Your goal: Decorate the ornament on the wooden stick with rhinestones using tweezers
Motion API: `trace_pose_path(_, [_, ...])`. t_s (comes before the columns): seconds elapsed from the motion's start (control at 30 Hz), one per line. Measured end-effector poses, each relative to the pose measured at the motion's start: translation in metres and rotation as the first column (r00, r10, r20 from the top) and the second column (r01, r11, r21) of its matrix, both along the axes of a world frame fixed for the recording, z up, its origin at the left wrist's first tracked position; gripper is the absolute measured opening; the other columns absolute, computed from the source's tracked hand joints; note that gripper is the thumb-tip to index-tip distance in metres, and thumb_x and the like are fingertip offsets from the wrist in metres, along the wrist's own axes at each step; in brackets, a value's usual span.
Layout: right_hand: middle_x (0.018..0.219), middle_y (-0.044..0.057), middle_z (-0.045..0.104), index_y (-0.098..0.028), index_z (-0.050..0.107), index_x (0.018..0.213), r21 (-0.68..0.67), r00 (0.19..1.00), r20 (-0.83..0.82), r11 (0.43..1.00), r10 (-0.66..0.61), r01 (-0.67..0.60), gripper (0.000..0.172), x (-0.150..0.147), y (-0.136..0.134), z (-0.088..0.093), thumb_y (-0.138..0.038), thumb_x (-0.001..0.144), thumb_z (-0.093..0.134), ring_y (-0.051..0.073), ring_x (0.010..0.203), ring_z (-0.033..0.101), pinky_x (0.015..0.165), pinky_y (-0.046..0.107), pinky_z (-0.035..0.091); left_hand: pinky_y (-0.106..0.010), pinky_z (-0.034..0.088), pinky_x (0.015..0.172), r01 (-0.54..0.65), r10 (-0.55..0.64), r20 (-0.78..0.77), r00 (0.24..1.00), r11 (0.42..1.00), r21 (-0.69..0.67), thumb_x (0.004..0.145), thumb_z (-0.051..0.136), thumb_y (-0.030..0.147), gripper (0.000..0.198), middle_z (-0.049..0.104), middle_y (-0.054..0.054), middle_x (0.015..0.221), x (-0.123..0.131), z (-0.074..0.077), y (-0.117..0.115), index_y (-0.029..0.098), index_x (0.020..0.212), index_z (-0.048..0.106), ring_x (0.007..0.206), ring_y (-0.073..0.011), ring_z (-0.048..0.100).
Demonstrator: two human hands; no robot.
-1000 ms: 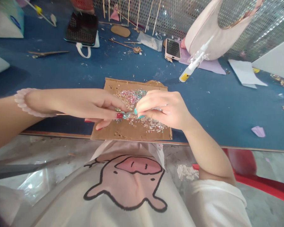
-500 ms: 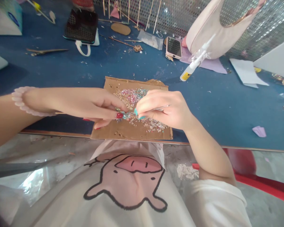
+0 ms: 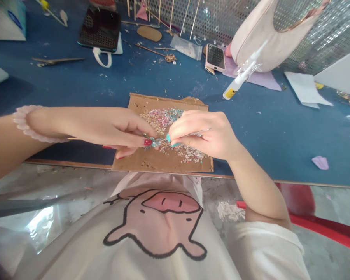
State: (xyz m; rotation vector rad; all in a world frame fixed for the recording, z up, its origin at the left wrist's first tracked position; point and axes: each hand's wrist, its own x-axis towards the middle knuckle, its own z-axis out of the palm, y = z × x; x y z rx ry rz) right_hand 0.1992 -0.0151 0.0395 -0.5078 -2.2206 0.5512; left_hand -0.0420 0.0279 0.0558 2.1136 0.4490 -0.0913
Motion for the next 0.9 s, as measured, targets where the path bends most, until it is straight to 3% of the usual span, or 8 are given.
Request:
trace_pose_path(0.43, [0.080,-0.001,0.074,-0.024,0.069,0.085,0.009,1.000,0.022,1.000,-0.005,0.004,0.006,0.000,0.000,0.000,-0.025,0.090,0.066,0.013,0.072,0.069,0.067,0.029,0.055,-0.021,0.037,0.045,0.008,-0.008,0.003,1.000,1.000,-0.012,0.083,0.045,0.014,0.024,0.055,0.005,0.052,0.000,-0.002,0.001,0.020,0.060,0.048,0.044,-0.0105,0.051])
trace_pose_path(0.6, [0.079,-0.001,0.074,-0.025,0.071,0.083,-0.045,0.997,-0.067,0.999,-0.024,0.021,0.003,0.002,0.001,0.000,-0.026,0.086,0.071,0.015,0.074,0.069,0.068,0.030,0.056,-0.021,0.038,0.046,0.018,-0.017,0.012,1.000,1.000,-0.017,0.087,0.045,0.017,0.025,0.056,0.006,0.052,-0.002,-0.002,0.001,0.021,0.063,0.049,0.045,-0.0109,0.053])
trace_pose_path(0.77, [0.077,0.000,0.071,-0.024,0.071,0.084,-0.225,0.963,-0.160,0.958,-0.215,0.177,0.015,0.005,0.006,-0.005,-0.038,0.087,0.069,0.012,0.066,0.066,0.058,0.025,0.055,-0.021,0.038,0.049,0.004,-0.005,0.037,0.999,0.999,0.039,0.086,0.046,0.017,0.025,0.058,0.005,0.055,-0.001,-0.002,0.000,0.020,0.062,0.050,0.048,-0.0114,0.054])
trace_pose_path(0.9, [0.081,-0.001,0.072,-0.022,0.069,0.087,-0.407,0.970,-0.127,0.903,-0.205,0.138,0.013,0.006,0.011,-0.009,-0.035,0.089,0.067,0.010,0.069,0.068,0.060,0.021,0.058,-0.020,0.037,0.049,-0.020,0.017,0.085,0.996,0.999,0.032,0.085,0.045,0.017,0.023,0.057,0.005,0.053,0.001,-0.001,0.000,0.020,0.062,0.048,0.047,-0.0109,0.053])
